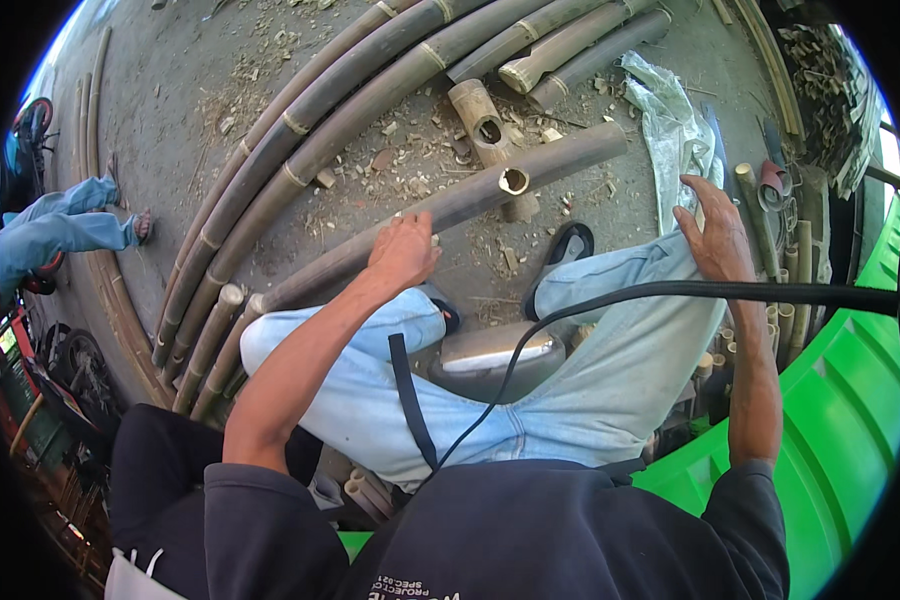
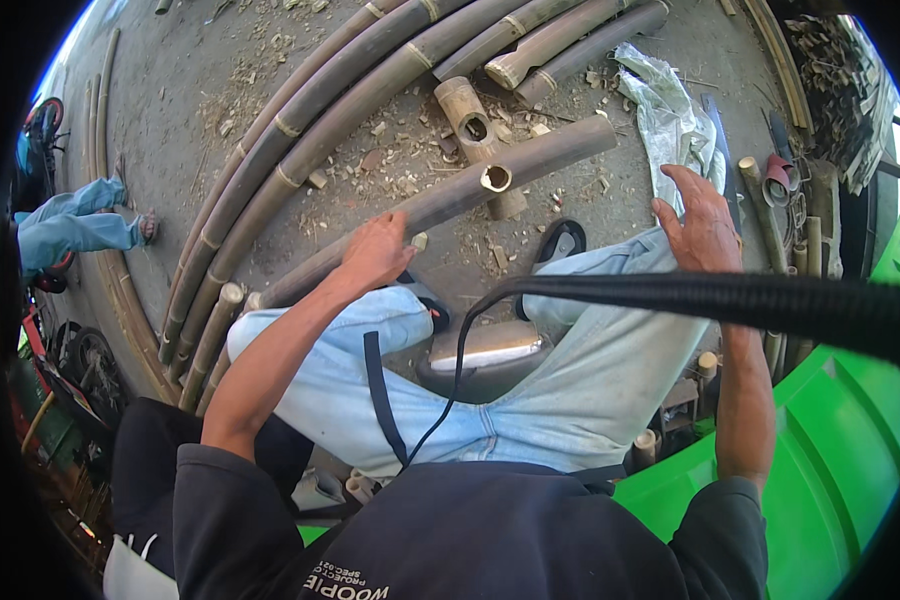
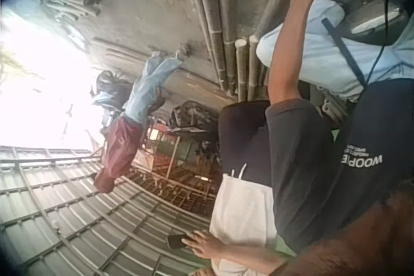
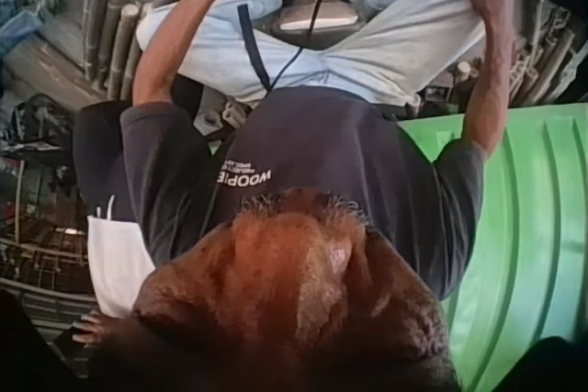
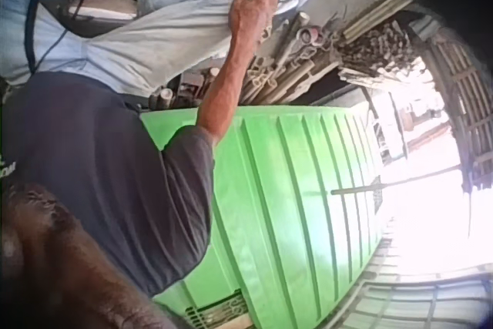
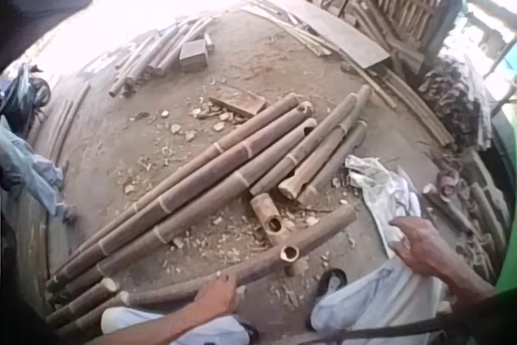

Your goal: The person is using a knife to carve and smooth out a hole in a bamboo pole.

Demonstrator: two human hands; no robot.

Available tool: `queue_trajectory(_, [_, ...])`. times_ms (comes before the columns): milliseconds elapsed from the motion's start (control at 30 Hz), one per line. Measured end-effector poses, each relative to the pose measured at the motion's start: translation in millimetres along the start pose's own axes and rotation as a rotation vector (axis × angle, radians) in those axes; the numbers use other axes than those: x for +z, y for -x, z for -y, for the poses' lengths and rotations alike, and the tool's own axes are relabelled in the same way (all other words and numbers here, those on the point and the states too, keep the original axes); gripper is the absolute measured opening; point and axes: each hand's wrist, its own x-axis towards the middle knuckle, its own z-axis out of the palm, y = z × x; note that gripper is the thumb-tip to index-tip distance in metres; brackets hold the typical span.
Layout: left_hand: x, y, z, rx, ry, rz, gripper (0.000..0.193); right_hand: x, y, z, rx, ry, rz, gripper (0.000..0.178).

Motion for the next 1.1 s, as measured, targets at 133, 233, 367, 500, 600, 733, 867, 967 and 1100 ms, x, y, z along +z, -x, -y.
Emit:
queue_trajectory(133, [76, -59, 18, -0.028, -0.282, -0.061, 0.086, 12, -18, 12, 0.287, -0.201, 0.321, 0.041])
queue_trajectory(233, [110, -68, 16, -0.026, -0.398, -0.192, 0.102, 12, -5, 6, 0.190, -0.283, 0.187, 0.041])
queue_trajectory(367, [130, -89, 26, -0.052, -0.465, -0.337, 0.097, 11, 18, 4, 0.180, -0.328, 0.139, 0.041])
queue_trajectory(500, [129, -93, 44, -0.024, -0.392, -0.368, 0.089, 19, 40, -14, 0.131, -0.328, 0.028, 0.039])
queue_trajectory(600, [93, -114, 35, -0.114, -0.316, -0.126, 0.078, 17, 60, -21, 0.154, -0.354, -0.105, 0.037])
queue_trajectory(733, [67, -132, 50, -0.257, -0.219, -0.119, 0.075, 20, 71, -25, 0.165, -0.368, -0.177, 0.035])
queue_trajectory(867, [77, -140, 55, -0.224, -0.321, -0.345, 0.083, 25, 80, -38, 0.155, -0.399, -0.250, 0.036])
queue_trajectory(967, [80, -150, 64, -0.250, -0.355, -0.361, 0.082, 27, 84, -41, 0.173, -0.485, -0.277, 0.035])
queue_trajectory(1100, [96, -161, 80, -0.232, -0.397, -0.469, 0.080, 26, 84, -40, 0.169, -0.514, -0.274, 0.037])
